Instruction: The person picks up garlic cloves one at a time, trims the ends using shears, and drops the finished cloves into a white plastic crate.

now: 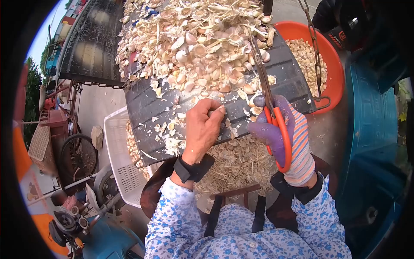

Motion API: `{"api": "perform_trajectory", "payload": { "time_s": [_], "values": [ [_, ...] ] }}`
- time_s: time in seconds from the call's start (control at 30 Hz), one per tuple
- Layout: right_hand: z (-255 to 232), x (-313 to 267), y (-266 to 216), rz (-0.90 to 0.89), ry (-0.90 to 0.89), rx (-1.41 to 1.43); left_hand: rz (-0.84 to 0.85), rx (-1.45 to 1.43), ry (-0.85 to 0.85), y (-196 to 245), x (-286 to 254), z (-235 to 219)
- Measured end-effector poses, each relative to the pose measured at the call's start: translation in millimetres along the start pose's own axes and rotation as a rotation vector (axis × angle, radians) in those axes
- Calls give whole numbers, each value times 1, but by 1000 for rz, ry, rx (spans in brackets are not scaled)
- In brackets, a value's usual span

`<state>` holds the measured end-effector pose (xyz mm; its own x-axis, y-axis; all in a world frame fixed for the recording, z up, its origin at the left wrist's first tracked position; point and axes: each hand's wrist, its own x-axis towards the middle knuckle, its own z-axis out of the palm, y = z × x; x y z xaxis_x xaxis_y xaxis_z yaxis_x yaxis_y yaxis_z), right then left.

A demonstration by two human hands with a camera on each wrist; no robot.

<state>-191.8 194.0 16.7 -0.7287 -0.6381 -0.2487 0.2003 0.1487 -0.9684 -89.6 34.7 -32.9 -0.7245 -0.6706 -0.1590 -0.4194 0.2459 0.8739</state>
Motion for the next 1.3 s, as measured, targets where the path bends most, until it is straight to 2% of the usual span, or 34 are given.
{"api": "perform_trajectory", "payload": {
  "time_s": [0.03, 0.07, 0.17, 0.2, 0.3, 0.43, 0.5, 0.53, 0.6, 0.67, 0.7, 0.77, 0.87, 0.93, 0.97, 1.0, 1.03, 1.1, 1.2, 1.3],
  "values": [
    [0, 0, 2, 27, -16, -9, -203, -254, -41, 6, -1, -8],
    [0, 0, 3, 54, -33, -19, -296, -425, -41, 15, -5, -16],
    [5, 0, 3, 12, -86, -200, -253, -954, -90, 4, -16, -25],
    [9, 0, 8, -28, -70, -231, -221, -1050, -149, -3, -18, -28],
    [17, 0, 2, 51, -98, -204, -187, -1347, -218, -14, -22, -32],
    [28, 3, 6, 63, -83, -206, -199, -1478, -142, -23, -23, -52],
    [36, 4, -1, 104, -78, -160, -157, -1478, -19, -33, -23, -81],
    [39, 5, 2, 93, -77, -130, -161, -1442, 105, -34, -23, -104],
    [42, 7, 3, 67, -91, -173, -33, -1430, 334, -62, -20, -166],
    [44, 8, 3, 39, -97, -211, -61, -1536, 544, -74, -31, -233],
    [45, 9, 3, 26, -99, -230, -85, -1557, 659, -64, -36, -245],
    [48, 10, 6, -9, -98, -251, -242, -1343, 924, -54, -40, -244],
    [50, 11, 11, -33, -91, -252, -62, -744, 516, -40, -41, -178],
    [50, 9, 7, -3, -88, -232, -88, -312, 295, -14, -34, -125],
    [49, 10, 6, 1, -91, -220, 84, 9, 253, -29, -28, -106],
    [47, 10, 6, 7, -90, -208, 180, 275, 192, -22, -24, -94],
    [45, 9, 6, 14, -87, -195, 253, 302, 147, -31, -19, -82],
    [41, 7, 0, 8, -85, -247, 383, 542, 139, -40, -10, -70],
    [35, 6, 0, -3, -71, -248, 284, 790, 105, -41, 0, -65],
    [31, 6, -3, -1, -58, -212, 296, 459, 215, -45, 10, -69]
  ]
}}
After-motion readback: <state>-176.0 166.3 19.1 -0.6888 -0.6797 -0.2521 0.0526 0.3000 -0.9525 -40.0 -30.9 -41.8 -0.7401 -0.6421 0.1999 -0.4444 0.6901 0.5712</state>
